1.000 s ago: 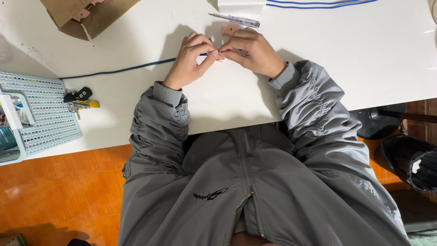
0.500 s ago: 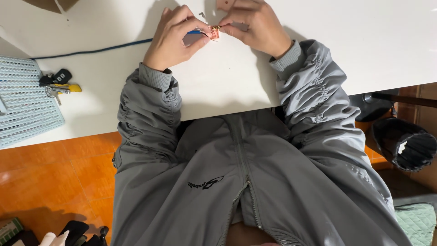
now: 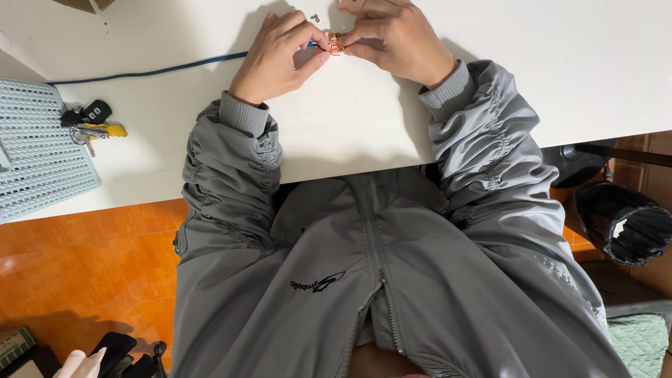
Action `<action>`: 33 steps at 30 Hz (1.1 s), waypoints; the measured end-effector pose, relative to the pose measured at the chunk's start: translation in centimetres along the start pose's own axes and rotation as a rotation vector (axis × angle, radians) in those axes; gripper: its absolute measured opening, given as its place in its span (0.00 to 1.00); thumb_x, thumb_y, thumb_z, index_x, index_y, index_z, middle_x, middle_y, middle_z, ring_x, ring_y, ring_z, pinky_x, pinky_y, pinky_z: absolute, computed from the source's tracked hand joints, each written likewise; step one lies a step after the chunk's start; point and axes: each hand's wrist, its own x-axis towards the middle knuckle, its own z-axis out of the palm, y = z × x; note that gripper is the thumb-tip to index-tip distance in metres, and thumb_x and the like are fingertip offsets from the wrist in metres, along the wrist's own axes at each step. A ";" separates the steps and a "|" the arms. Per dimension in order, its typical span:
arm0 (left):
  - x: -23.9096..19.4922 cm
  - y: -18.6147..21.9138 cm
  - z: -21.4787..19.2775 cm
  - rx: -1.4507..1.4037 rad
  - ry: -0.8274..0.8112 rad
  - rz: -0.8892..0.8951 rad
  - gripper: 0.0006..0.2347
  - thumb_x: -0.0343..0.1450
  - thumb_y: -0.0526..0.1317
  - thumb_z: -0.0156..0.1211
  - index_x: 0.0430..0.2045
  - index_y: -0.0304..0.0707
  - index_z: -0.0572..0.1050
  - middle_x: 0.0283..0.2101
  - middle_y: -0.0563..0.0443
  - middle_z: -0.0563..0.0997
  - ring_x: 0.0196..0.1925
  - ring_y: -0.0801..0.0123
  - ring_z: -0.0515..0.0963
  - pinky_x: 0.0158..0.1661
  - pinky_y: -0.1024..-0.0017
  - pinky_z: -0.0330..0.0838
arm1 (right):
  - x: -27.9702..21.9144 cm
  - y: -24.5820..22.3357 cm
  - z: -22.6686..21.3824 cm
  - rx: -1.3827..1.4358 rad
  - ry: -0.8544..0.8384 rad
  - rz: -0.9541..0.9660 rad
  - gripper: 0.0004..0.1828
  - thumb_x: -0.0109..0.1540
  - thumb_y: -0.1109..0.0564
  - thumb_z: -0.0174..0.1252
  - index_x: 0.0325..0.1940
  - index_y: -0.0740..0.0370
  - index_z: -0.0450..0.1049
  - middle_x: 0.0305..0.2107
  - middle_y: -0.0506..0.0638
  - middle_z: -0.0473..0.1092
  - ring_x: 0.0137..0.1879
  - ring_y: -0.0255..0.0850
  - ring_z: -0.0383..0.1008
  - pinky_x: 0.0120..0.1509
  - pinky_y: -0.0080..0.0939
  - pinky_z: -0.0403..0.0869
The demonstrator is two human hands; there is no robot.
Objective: Wiring an electrical plug by loosening screws with a screwdriver and inserting wires into terminals
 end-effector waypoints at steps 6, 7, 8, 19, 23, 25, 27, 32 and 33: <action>0.2 0.1 0.2 0.075 0.019 0.015 0.03 0.87 0.38 0.66 0.46 0.43 0.77 0.43 0.56 0.73 0.40 0.65 0.73 0.53 0.63 0.57 | -0.1 0.3 0.1 -0.003 -0.001 -0.008 0.05 0.79 0.53 0.77 0.56 0.54 0.91 0.70 0.57 0.79 0.59 0.48 0.83 0.61 0.53 0.78; 0.2 0.1 0.3 0.081 0.021 0.014 0.04 0.87 0.38 0.65 0.45 0.43 0.77 0.42 0.57 0.73 0.40 0.65 0.73 0.52 0.63 0.57 | -0.1 0.3 0.0 -0.002 -0.001 -0.005 0.05 0.79 0.53 0.77 0.56 0.54 0.91 0.70 0.56 0.79 0.59 0.47 0.82 0.60 0.52 0.78; 0.3 0.1 0.3 0.088 0.023 0.013 0.04 0.87 0.38 0.65 0.44 0.44 0.76 0.42 0.57 0.73 0.40 0.65 0.72 0.52 0.62 0.56 | -0.1 0.3 0.0 -0.002 0.000 -0.003 0.05 0.79 0.53 0.77 0.56 0.53 0.92 0.70 0.55 0.79 0.58 0.46 0.82 0.59 0.51 0.78; 0.3 0.3 0.4 0.101 0.039 0.010 0.04 0.87 0.38 0.64 0.44 0.44 0.76 0.40 0.57 0.72 0.40 0.65 0.71 0.52 0.62 0.57 | 0.2 -0.1 0.3 -0.003 0.024 -0.018 0.05 0.79 0.53 0.78 0.56 0.54 0.92 0.69 0.59 0.79 0.62 0.50 0.83 0.65 0.53 0.78; 0.4 0.3 0.3 0.098 0.042 0.010 0.04 0.86 0.37 0.64 0.43 0.44 0.76 0.41 0.58 0.74 0.40 0.65 0.71 0.51 0.62 0.56 | 0.3 -0.3 0.7 -0.013 0.019 -0.041 0.04 0.82 0.53 0.76 0.54 0.52 0.90 0.40 0.47 0.79 0.78 0.53 0.80 0.64 0.55 0.74; 0.3 0.2 0.3 0.098 0.045 0.012 0.04 0.86 0.36 0.64 0.43 0.45 0.76 0.40 0.58 0.72 0.40 0.65 0.71 0.51 0.63 0.56 | 0.4 -0.4 0.8 -0.039 0.024 -0.044 0.05 0.82 0.51 0.75 0.54 0.52 0.90 0.38 0.46 0.79 0.78 0.52 0.81 0.65 0.54 0.76; 0.3 0.2 0.3 0.098 0.047 0.015 0.03 0.86 0.36 0.64 0.43 0.45 0.77 0.39 0.58 0.71 0.39 0.66 0.70 0.52 0.63 0.56 | 0.4 -0.5 0.9 -0.066 0.029 -0.047 0.07 0.83 0.50 0.74 0.53 0.52 0.91 0.36 0.45 0.80 0.77 0.52 0.81 0.65 0.54 0.77; 0.3 0.2 0.3 0.099 0.047 0.009 0.03 0.85 0.36 0.64 0.43 0.45 0.77 0.38 0.57 0.70 0.39 0.66 0.70 0.52 0.63 0.57 | 0.4 -0.5 1.4 -0.163 0.090 -0.115 0.04 0.82 0.51 0.75 0.55 0.49 0.93 0.38 0.43 0.79 0.58 0.48 0.85 0.58 0.49 0.78; 0.3 0.2 0.3 0.100 0.048 0.009 0.03 0.85 0.36 0.64 0.43 0.45 0.77 0.38 0.57 0.70 0.39 0.66 0.70 0.52 0.63 0.57 | 0.4 -0.5 1.3 -0.164 0.090 -0.115 0.04 0.82 0.51 0.75 0.55 0.49 0.93 0.38 0.43 0.79 0.58 0.48 0.85 0.58 0.49 0.78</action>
